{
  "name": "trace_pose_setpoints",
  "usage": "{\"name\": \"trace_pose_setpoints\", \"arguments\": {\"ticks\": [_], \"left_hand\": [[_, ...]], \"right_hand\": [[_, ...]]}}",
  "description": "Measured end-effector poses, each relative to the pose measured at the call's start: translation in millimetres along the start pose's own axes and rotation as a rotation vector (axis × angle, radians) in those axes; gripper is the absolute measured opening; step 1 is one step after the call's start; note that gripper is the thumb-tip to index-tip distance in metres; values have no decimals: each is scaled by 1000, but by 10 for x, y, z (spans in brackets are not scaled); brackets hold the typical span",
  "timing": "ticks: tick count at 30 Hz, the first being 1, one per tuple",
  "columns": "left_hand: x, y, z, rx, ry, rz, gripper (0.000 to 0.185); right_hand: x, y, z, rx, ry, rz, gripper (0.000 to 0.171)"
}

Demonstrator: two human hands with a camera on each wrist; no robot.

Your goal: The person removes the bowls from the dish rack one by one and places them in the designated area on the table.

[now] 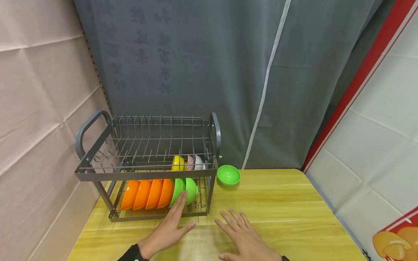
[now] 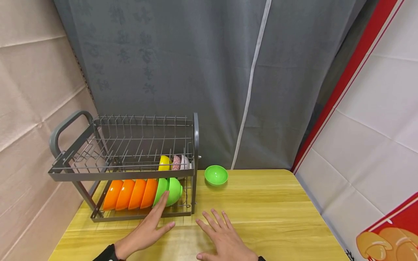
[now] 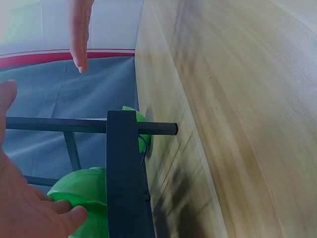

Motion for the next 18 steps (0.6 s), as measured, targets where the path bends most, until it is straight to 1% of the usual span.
{"name": "trace_pose_setpoints", "arguments": {"ticks": [6, 10, 14, 18], "left_hand": [[87, -41, -41, -105, 57, -1, 99], [140, -57, -55, -169, 80, 18, 98], [194, -72, -64, -215, 112, 41, 96], [259, -80, -70, -240, 150, 54, 93]], "right_hand": [[6, -4, -2, 7, 4, 1, 89], [8, -4, 0, 30, 2, -3, 89], [10, -11, 2, 42, -2, -8, 89], [13, -23, 5, 49, -5, -12, 88]]}}
Point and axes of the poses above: each hand's wrist, its own x-axis towards the middle knuckle, its own y-axis out of the back of the hand, z = x × y, the point moved 7 cm from there along x, towards the middle knuckle, and after that the axes turned 12 degrees about y, right-handed, at the moved point
